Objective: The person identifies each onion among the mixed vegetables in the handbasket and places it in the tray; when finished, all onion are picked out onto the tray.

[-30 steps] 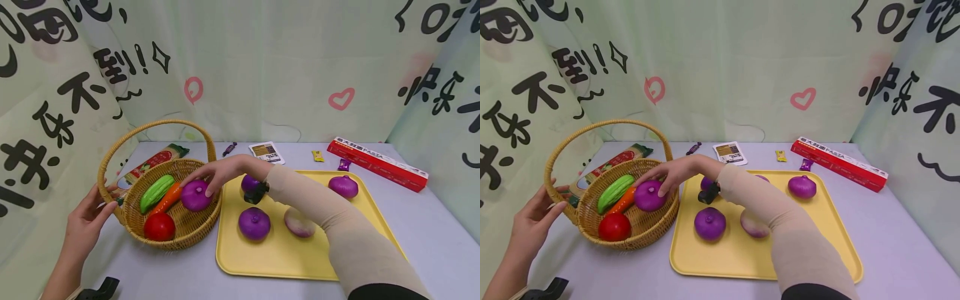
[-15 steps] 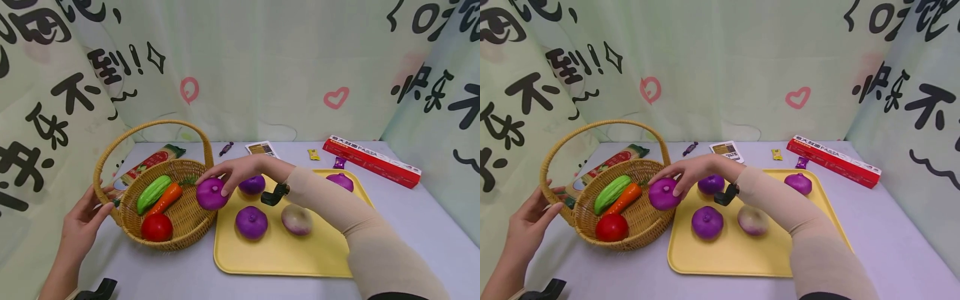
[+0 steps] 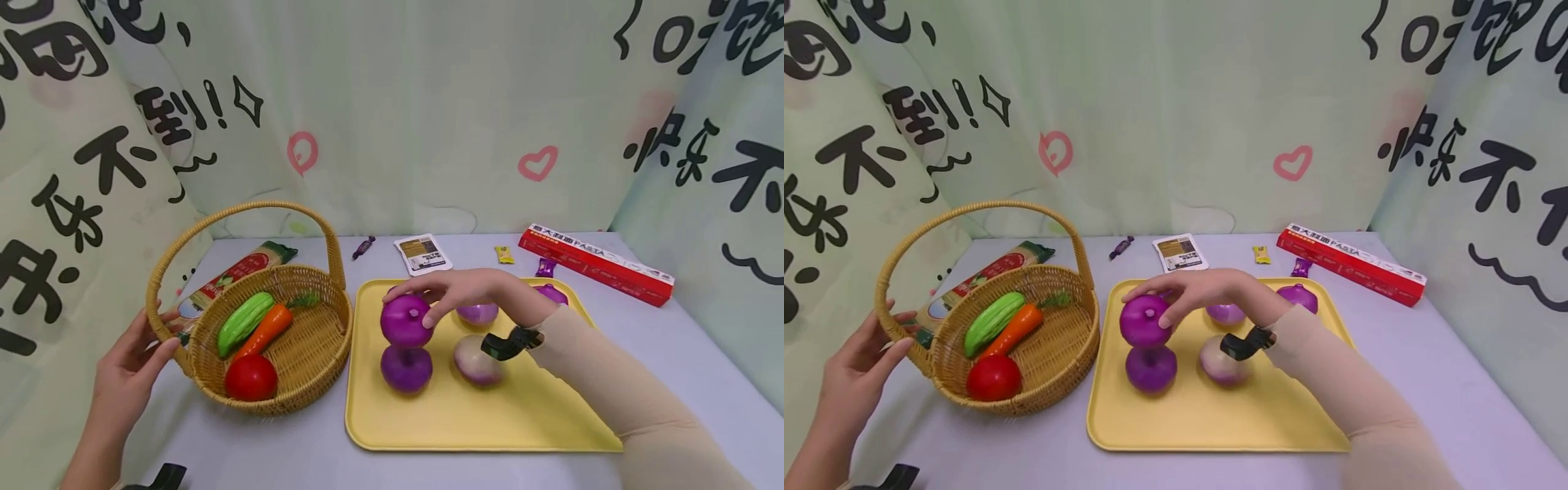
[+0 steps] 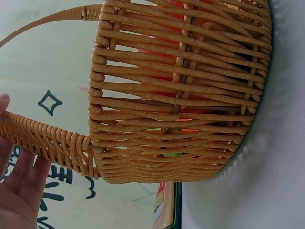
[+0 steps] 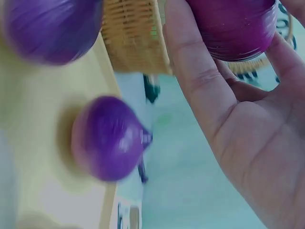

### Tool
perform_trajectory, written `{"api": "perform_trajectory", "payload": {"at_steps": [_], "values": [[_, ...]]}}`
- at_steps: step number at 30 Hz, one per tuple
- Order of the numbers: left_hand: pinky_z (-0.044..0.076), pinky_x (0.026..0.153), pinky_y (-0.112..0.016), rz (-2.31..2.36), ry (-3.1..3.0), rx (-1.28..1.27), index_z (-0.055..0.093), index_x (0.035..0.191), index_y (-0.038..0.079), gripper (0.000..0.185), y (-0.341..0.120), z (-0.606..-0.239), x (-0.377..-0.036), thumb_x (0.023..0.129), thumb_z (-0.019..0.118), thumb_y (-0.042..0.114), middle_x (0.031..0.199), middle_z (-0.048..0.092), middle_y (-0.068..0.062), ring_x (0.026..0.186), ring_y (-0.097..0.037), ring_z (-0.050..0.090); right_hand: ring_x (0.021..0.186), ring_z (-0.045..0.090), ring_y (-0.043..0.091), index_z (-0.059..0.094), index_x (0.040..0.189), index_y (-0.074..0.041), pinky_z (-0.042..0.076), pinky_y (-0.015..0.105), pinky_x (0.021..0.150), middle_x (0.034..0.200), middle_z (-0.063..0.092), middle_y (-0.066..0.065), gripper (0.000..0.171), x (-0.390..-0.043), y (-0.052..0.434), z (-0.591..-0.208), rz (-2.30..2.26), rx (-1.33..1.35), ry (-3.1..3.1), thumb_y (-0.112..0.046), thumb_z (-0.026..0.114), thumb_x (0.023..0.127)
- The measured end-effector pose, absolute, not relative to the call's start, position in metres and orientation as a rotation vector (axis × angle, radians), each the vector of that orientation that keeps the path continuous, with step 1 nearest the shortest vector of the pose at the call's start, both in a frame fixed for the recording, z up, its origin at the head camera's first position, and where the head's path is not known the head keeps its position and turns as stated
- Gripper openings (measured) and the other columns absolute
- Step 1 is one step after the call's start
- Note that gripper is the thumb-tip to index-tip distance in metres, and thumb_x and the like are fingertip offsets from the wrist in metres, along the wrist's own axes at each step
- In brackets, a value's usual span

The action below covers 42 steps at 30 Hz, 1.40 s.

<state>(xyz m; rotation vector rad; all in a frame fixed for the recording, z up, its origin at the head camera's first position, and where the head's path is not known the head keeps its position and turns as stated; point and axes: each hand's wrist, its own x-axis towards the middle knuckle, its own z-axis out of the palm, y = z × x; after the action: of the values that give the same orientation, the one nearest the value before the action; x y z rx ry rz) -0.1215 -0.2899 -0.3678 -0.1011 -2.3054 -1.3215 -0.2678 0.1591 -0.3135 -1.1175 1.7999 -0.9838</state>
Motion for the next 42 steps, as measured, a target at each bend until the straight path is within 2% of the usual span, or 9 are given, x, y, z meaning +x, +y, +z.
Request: {"api": "perform_trajectory", "payload": {"at_steps": [3,6,8,13,19,24,32,37,42], "values": [[0.044,0.079,0.000,-1.318,-2.308,-0.082,0.037,0.145,0.017,0.062,-0.290,-0.369,-0.121,0.090,0.057,-0.001,0.116,0.057,0.028,0.104,0.011,0.055,0.126,0.049,0.023,0.041,0.142,-0.016,0.045,0.035,0.102,0.147,0.040,0.005,0.059,-0.261,0.183,-0.315,-1.008,-1.066,1.866,-0.018,0.065,0.088],[0.044,0.078,0.000,-1.308,-2.308,-0.077,0.038,0.145,0.017,0.062,-0.290,-0.369,-0.121,0.089,0.058,-0.002,0.117,0.057,0.027,0.103,0.011,0.055,0.128,0.047,0.017,0.045,0.140,-0.025,0.041,0.031,0.104,0.144,0.045,-0.001,0.057,-0.252,0.208,-0.315,-1.000,-0.968,1.971,-0.020,0.064,0.087],[0.044,0.078,0.001,-1.293,-2.310,-0.074,0.038,0.145,0.018,0.062,-0.290,-0.369,-0.121,0.089,0.058,-0.001,0.117,0.057,0.027,0.103,0.012,0.055,0.129,0.046,0.014,0.045,0.140,-0.026,0.041,0.031,0.104,0.142,0.047,-0.002,0.056,-0.247,0.222,-0.314,-1.012,-0.937,1.996,-0.019,0.063,0.088],[0.044,0.079,0.001,-1.298,-2.309,-0.075,0.038,0.145,0.018,0.062,-0.290,-0.369,-0.121,0.089,0.058,-0.002,0.117,0.056,0.028,0.103,0.012,0.055,0.127,0.048,0.012,0.042,0.142,-0.018,0.045,0.029,0.101,0.140,0.049,0.002,0.056,-0.235,0.251,-0.311,-1.078,-0.939,1.981,-0.010,0.059,0.090],[0.044,0.078,0.001,-1.287,-2.314,-0.054,0.038,0.145,0.019,0.062,-0.289,-0.370,-0.121,0.090,0.058,-0.001,0.116,0.055,0.031,0.103,0.012,0.055,0.120,0.050,0.006,0.043,0.141,-0.015,0.051,0.029,0.093,0.135,0.050,-0.006,0.054,-0.223,0.280,-0.316,-1.112,-0.910,2.089,-0.009,0.059,0.089],[0.044,0.078,0.001,-1.291,-2.300,-0.073,0.038,0.145,0.017,0.063,-0.290,-0.370,-0.122,0.089,0.058,-0.002,0.115,0.056,0.030,0.103,0.011,0.055,0.116,0.049,0.004,0.042,0.141,-0.015,0.054,0.033,0.088,0.131,0.047,-0.007,0.053,-0.212,0.308,-0.325,-1.134,-0.771,2.170,-0.012,0.057,0.090],[0.044,0.079,0.000,-1.289,-2.283,-0.101,0.039,0.144,0.016,0.063,-0.289,-0.369,-0.122,0.088,0.058,-0.004,0.115,0.057,0.029,0.103,0.009,0.056,0.115,0.049,0.004,0.031,0.146,-0.019,0.054,0.039,0.088,0.129,0.046,-0.013,0.059,-0.200,0.351,-0.344,-1.252,-0.537,2.126,-0.014,0.052,0.092],[0.044,0.081,0.000,-1.293,-2.276,-0.117,0.039,0.144,0.014,0.062,-0.289,-0.370,-0.122,0.088,0.057,-0.005,0.116,0.056,0.028,0.102,0.009,0.057,0.113,0.050,0.007,0.030,0.147,-0.021,0.053,0.040,0.090,0.128,0.045,-0.009,0.056,-0.192,0.372,-0.359,-1.287,-0.443,2.075,-0.013,0.047,0.095],[0.043,0.080,0.001,-1.312,-2.284,-0.097,0.038,0.145,0.015,0.062,-0.290,-0.370,-0.122,0.089,0.057,-0.004,0.117,0.055,0.028,0.103,0.011,0.056,0.113,0.048,0.016,0.033,0.146,-0.020,0.052,0.036,0.088,0.130,0.042,0.007,0.053,-0.185,0.384,-0.373,-1.229,-0.317,2.102,-0.019,0.049,0.095]]}}
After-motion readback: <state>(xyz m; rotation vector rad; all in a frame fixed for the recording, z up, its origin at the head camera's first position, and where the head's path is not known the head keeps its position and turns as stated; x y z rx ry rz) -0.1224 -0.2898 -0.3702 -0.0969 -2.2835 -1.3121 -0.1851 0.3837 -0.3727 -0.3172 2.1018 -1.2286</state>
